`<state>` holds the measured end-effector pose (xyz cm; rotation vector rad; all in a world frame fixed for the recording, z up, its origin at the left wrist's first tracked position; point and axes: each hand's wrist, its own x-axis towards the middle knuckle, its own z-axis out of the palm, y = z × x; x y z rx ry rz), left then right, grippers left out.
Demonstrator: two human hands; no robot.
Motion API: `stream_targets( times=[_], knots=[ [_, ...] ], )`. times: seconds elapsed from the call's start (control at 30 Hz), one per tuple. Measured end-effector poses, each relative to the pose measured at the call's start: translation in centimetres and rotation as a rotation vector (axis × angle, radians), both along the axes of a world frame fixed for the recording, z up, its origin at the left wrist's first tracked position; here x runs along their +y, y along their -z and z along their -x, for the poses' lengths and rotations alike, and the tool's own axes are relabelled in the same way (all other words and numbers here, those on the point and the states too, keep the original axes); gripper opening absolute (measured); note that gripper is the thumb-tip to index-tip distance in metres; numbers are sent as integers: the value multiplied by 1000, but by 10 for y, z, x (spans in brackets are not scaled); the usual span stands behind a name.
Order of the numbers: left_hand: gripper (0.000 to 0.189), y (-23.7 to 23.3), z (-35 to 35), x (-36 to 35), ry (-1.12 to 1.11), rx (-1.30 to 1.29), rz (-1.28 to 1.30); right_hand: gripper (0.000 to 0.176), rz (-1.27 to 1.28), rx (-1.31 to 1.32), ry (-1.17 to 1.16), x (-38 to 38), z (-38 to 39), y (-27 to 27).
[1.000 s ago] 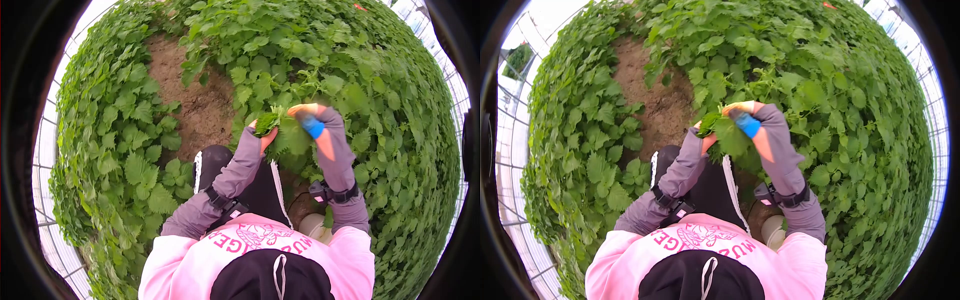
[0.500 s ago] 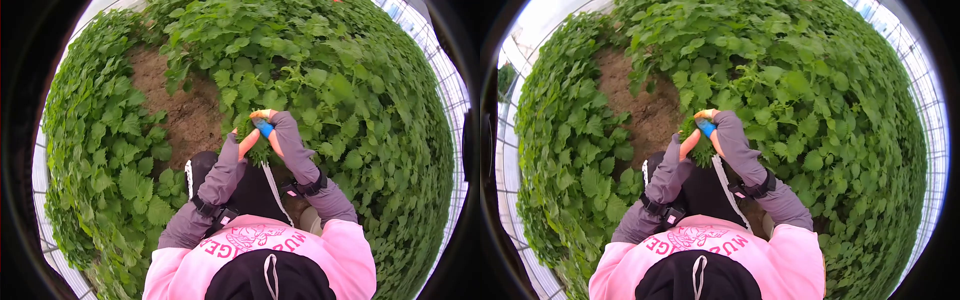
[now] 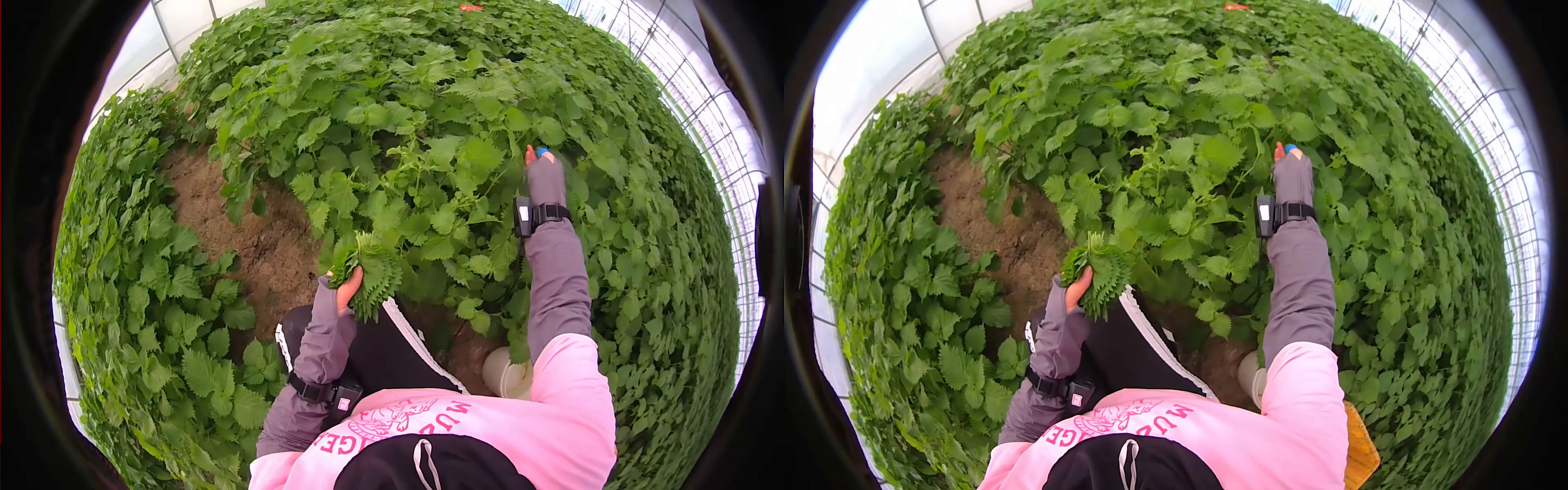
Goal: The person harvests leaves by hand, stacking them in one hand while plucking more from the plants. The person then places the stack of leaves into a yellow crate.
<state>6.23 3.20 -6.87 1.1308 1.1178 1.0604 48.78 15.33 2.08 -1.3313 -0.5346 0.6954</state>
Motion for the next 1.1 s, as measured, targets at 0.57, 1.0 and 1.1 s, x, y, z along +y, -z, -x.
stream_targets(
  times=[0.57, 1.0, 1.1],
  knots=[
    [21, 5, -7, 16, -37, 181, -7, 31, -589, -401, 343, 46, 83, -80],
    [21, -10, -19, 27, -19, 223, -77, 20, -359, 155, -151, 127, 106, 0],
    [21, -3, -18, 29, -11, 241, -78, 20, -260, 232, -243, 125, 125, 4]
  ],
)
